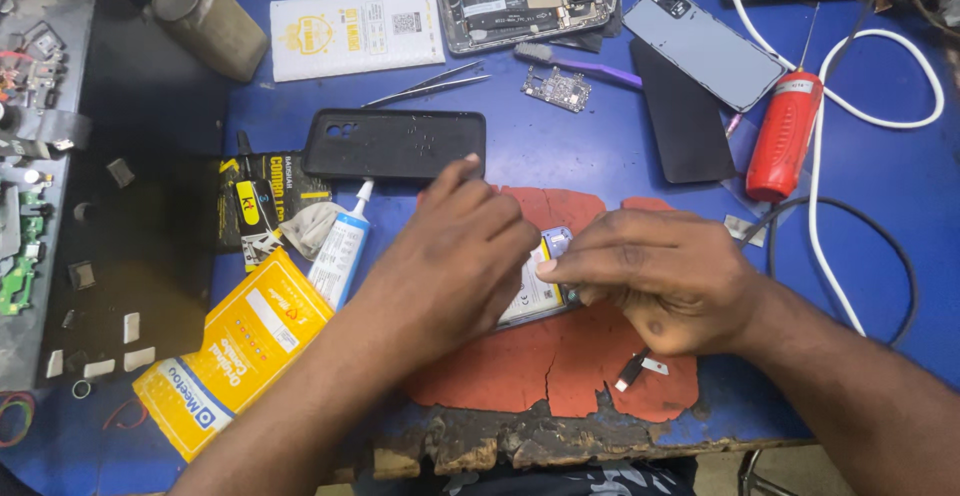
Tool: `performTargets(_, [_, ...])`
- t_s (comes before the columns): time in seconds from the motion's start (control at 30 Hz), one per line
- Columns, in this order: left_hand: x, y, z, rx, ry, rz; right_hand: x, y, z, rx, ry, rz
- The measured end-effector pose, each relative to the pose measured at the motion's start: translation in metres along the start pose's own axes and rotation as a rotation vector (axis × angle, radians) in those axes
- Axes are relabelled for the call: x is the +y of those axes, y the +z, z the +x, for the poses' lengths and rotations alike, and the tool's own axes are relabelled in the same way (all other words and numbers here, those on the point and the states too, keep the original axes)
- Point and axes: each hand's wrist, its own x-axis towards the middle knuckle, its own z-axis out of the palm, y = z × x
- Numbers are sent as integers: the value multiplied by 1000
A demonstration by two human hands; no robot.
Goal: The person uses a small screwdriver to remove screws from the back of a disassembled smartphone. They then use their fingers to lift and remove a black metal shield covering the camera module.
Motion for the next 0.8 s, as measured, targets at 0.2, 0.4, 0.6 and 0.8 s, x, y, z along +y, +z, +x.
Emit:
performTargets(0.2, [6, 5, -2, -134, 8, -32, -1, 0, 3, 0, -14, -21])
performTargets(0.4, [7, 9, -1, -216, -7, -46, -3, 0, 7, -37, -110, 26])
performTargets(0.6, [9, 8, -1, -245, -25, -79, -6, -2, 4, -130, -45, 164])
performTargets(0.8, [9, 6, 0, -275, -55, -92, -1, -1, 1, -166, -1, 347])
